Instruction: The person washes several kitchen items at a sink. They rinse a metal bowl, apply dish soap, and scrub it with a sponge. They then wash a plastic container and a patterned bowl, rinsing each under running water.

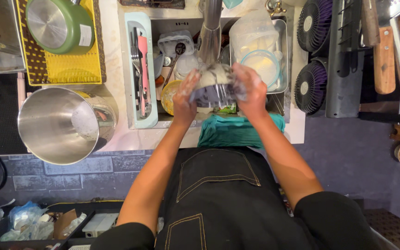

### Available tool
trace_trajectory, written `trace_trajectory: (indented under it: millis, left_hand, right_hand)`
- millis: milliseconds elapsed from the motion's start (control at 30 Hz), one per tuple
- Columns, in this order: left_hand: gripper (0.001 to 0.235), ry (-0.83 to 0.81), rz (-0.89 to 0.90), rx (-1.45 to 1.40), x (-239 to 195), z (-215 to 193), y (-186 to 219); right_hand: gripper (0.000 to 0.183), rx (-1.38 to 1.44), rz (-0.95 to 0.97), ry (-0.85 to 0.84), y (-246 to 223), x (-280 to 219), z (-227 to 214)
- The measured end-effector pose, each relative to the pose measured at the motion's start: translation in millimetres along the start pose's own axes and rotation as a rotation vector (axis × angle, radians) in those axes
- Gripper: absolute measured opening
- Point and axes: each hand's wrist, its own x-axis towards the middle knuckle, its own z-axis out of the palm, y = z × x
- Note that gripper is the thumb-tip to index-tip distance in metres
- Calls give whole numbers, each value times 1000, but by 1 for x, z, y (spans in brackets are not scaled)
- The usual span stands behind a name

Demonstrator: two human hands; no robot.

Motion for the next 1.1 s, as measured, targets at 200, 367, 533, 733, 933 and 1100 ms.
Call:
trace_trajectory:
  millis: [200,367,533,733,933,1100]
  left_hand:
    - [45,306,-845,-122,-40,72,3]
    - [39,35,-1026,-719,-57,69,-11]
    - [59,28,-998,-750,-13,32,-17]
    - [47,-39,-1357,-1234,-3,44,32]
    - [41,-690,-1285,-907,-1,6,26]
    - [38,-697,-1233,-1072,-9,30,28]
  right_hand:
    - [32,556,478,362,23,-60,89]
    - [35,504,866,160,50,-81,77]
    - [42,462,432,146,37,-61,50]
    - [45,781,173,349,-32,-43,55]
    - [48,454,354,-363,-4,18,-10]
    - [64,1410,985,-711,36,34,24]
